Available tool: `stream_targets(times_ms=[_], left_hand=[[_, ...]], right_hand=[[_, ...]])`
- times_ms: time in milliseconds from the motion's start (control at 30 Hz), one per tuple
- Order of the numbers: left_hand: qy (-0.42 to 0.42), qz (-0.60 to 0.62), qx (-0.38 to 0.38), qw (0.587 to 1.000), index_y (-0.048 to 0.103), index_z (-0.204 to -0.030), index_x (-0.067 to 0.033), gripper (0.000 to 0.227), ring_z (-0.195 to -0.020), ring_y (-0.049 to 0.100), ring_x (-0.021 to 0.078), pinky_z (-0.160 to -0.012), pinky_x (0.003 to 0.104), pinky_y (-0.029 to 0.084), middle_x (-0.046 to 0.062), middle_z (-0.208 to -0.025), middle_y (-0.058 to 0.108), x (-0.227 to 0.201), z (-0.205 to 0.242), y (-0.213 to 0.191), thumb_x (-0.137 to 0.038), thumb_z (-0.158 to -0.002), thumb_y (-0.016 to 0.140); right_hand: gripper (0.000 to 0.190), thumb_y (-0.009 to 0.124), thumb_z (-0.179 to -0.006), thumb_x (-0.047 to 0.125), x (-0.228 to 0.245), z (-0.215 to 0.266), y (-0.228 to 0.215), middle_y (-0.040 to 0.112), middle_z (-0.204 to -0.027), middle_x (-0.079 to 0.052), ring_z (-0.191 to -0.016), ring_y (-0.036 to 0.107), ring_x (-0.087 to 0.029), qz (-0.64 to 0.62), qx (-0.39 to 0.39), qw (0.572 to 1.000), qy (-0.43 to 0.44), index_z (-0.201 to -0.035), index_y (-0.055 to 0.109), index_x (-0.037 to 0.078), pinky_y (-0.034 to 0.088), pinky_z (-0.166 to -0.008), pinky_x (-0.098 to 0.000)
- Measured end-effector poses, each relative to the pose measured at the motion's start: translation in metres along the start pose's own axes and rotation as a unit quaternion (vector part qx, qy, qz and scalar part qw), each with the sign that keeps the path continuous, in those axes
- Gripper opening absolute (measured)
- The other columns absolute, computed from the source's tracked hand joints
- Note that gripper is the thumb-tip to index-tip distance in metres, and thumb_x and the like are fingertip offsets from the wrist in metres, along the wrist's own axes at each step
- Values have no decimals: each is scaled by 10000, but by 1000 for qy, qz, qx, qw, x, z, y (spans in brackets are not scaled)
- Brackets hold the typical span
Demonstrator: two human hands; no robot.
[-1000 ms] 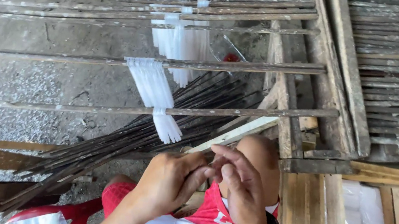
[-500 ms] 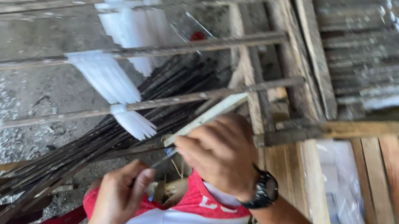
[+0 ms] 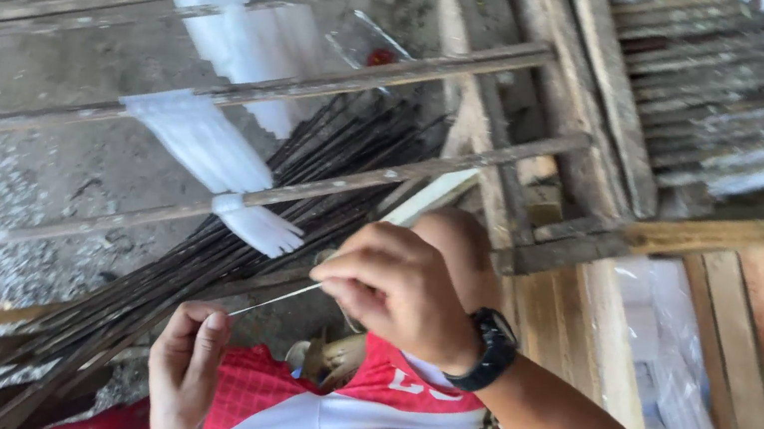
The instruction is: Tying bundles of white wicks onto a wooden frame using thin wire for processing.
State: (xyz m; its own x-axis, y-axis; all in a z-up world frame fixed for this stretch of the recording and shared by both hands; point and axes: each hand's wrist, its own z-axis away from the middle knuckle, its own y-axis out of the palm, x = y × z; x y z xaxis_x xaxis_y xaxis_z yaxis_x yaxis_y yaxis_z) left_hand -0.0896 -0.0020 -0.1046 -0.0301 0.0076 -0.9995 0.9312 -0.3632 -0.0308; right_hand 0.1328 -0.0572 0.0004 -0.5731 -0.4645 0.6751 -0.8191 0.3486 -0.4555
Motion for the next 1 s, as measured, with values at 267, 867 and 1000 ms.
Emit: stream_targets(times_ms=[267,867,1000], left_hand=[[24,69,-53,996,485,-726,-89,175,-482,325,59,-421,177,277,-15,-586,404,-21,2,-9,-217,-834,537],[141,-297,-101,939,475,-1101,-26,333,-878,501,222,-745,338,447,135,-1043,496,-47,-9,-10,-151,-796,514],[217,-152,11,964,374,-1199,24,441,-1106,473,262,-955,343,364,172,-1182,469,-83,-6,23,-208,-833,456]], right_hand=[[103,522,-841,102,-16,9,8,581,-759,-36,-661,543,-105,-124,-21,986,108,-858,608,48,428,-564,-187],[161,509,-831,195,-4,3,12,574,-710,-36,-636,530,-142,97,-20,994,41,-802,613,76,405,-555,-250],[51,547,-821,126,16,-5,38,509,-720,-28,-638,482,-186,117,34,991,-55,-847,584,102,390,-573,-310]])
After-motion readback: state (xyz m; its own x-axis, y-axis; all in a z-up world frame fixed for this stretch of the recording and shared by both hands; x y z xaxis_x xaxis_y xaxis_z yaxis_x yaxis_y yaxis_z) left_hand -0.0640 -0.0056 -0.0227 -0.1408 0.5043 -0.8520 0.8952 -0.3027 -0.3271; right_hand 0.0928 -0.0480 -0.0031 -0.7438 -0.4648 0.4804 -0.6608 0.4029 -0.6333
